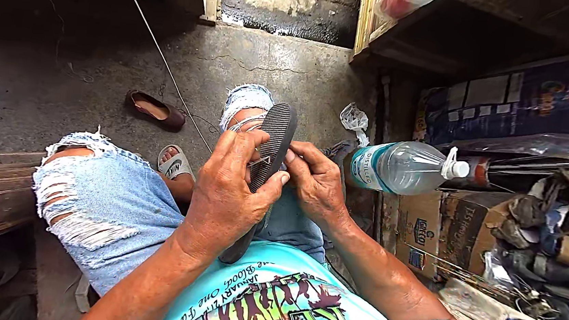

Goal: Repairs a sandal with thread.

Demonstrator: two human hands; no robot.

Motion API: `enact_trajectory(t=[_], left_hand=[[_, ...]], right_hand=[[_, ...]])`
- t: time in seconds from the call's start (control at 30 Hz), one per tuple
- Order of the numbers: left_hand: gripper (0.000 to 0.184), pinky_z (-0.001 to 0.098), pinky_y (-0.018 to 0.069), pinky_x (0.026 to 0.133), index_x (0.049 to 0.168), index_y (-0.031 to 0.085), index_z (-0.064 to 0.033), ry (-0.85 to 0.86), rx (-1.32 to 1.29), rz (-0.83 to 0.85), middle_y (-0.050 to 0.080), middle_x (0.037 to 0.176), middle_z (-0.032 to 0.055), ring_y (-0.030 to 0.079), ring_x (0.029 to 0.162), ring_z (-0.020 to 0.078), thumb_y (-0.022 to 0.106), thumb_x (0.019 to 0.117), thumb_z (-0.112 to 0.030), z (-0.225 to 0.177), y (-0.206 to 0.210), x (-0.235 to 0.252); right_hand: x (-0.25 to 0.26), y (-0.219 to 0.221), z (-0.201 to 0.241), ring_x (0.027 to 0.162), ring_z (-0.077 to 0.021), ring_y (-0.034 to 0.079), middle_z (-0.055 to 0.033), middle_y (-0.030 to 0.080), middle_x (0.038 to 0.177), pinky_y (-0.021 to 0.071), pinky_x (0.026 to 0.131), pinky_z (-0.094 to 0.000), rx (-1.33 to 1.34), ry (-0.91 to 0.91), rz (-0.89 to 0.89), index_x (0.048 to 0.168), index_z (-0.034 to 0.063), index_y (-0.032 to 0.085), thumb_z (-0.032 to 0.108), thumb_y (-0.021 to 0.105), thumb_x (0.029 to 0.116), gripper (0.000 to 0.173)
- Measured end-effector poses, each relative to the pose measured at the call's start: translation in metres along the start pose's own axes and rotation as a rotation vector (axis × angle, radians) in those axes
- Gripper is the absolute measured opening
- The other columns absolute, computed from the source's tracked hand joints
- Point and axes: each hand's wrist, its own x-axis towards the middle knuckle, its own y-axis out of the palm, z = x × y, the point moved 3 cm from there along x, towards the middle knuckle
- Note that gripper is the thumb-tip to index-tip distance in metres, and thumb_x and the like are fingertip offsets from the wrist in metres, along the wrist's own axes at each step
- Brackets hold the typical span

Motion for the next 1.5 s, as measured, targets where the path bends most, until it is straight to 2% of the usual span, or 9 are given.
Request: enact_trajectory(t=[0.3, 0.5, 0.63, 0.73, 1.0, 1.27, 1.4, 1.43, 1.5], left_hand=[[0.045, 0.0217, 0.0518, 0.06, 0.121, 0.062, -0.0121, -0.081, 0.028, 0.019, 0.062, 0.102, -0.0002, 0.06, 0.075, 0.0055, 0.079, 0.0837, -0.031, 0.004, 0.0, -0.003], [0.023, 0.025, 0.0598, 0.064, 0.116, 0.069, -0.0082, -0.166, -0.422, 0.067, 0.072, 0.098, 0.0019, 0.069, 0.076, 0.0104, 0.067, 0.0935, -0.008, 0.023, -0.034, 0.0], [0.026, 0.0235, 0.054, 0.063, 0.122, 0.07, -0.0071, -0.253, -0.65, 0.161, 0.069, 0.089, 0.0052, 0.061, 0.069, 0.0089, 0.053, 0.1042, -0.015, 0.048, -0.03, -0.005], [0.029, 0.0308, 0.0611, 0.078, 0.124, 0.069, -0.0041, -0.257, -0.717, 0.203, 0.073, 0.099, 0.0096, 0.07, 0.083, 0.0138, 0.048, 0.1063, -0.014, 0.056, -0.03, -0.009], [0.037, 0.0271, 0.0609, 0.083, 0.13, 0.069, -0.0077, -0.095, -0.325, 0.238, 0.075, 0.11, 0.0026, 0.072, 0.091, 0.0091, 0.052, 0.0987, -0.001, 0.058, -0.043, -0.015], [0.035, 0.0238, 0.0572, 0.069, 0.13, 0.067, -0.0047, -0.271, -0.615, 0.182, 0.072, 0.096, 0.0055, 0.067, 0.076, 0.0087, 0.043, 0.1052, -0.012, 0.064, -0.032, -0.02], [0.025, 0.0286, 0.0613, 0.07, 0.115, 0.072, -0.0032, -0.237, -0.597, 0.224, 0.073, 0.088, 0.0054, 0.07, 0.075, 0.0117, 0.053, 0.1038, -0.015, 0.063, -0.032, -0.018], [0.021, 0.0267, 0.06, 0.067, 0.109, 0.073, -0.0035, -0.24, -0.602, 0.212, 0.072, 0.084, 0.0041, 0.068, 0.07, 0.0102, 0.055, 0.1023, -0.012, 0.062, -0.033, -0.017], [0.017, 0.0227, 0.0569, 0.063, 0.105, 0.073, -0.005, -0.248, -0.619, 0.188, 0.071, 0.08, 0.0017, 0.064, 0.064, 0.0069, 0.057, 0.1002, -0.009, 0.061, -0.035, -0.017]], right_hand=[[0.02, -0.046, -0.035, 0.045, -0.0054, 0.04, 0.0034, 0.047, 0.063, 0.0372, 0.041, -0.0206, 0.077, 0.171, -0.238, 0.112, 0.0086, 0.067, 0.019, 0.05, 0.1084, 0.02], [0.014, -0.038, -0.007, 0.049, -0.0068, 0.048, 0.0011, 0.054, 0.069, 0.0439, 0.043, -0.0209, 0.466, 0.115, 0.065, 0.135, 0.0053, 0.06, 0.017, 0.042, 0.1089, 0.034], [0.012, -0.023, 0.009, 0.049, -0.0054, 0.049, 0.0016, 0.055, 0.068, 0.0445, 0.044, -0.0206, 0.645, 0.04, 0.23, 0.119, 0.0056, 0.067, 0.021, 0.053, 0.1063, 0.025], [0.011, -0.015, 0.01, 0.049, -0.0052, 0.049, -0.0017, 0.058, 0.069, 0.0443, 0.043, -0.0197, 0.557, 0.012, 0.239, 0.105, 0.0027, 0.068, 0.014, 0.056, 0.1045, 0.016], [0.008, -0.013, 0.017, 0.056, -0.0038, 0.051, -0.001, 0.06, 0.072, 0.0449, 0.048, -0.0188, 0.185, -0.162, 0.302, 0.096, -0.0018, 0.068, 0.005, 0.059, 0.1009, 0.012], [0.002, -0.015, 0.022, 0.075, -0.0018, 0.062, -0.0035, 0.069, 0.084, 0.053, 0.067, -0.0169, 0.123, -0.299, 0.528, 0.097, -0.004, 0.072, 0.001, 0.059, 0.0941, 0.014], [-0.002, -0.021, 0.029, 0.078, -0.009, 0.062, -0.0029, 0.066, 0.088, 0.0514, 0.068, -0.0283, -0.253, -0.171, 0.826, 0.105, 0.0046, 0.073, 0.022, 0.057, 0.1002, 0.024], [-0.001, -0.026, 0.029, 0.079, -0.0146, 0.064, -0.0044, 0.067, 0.091, 0.0537, 0.07, -0.0371, -0.415, -0.097, 0.832, 0.11, 0.007, 0.073, 0.03, 0.057, 0.1025, 0.029], [0.003, -0.032, 0.029, 0.071, -0.0157, 0.064, -0.0021, 0.066, 0.081, 0.0543, 0.064, -0.0403, -0.542, -0.066, 0.615, 0.093, 0.0105, 0.074, 0.04, 0.053, 0.1042, 0.037]])
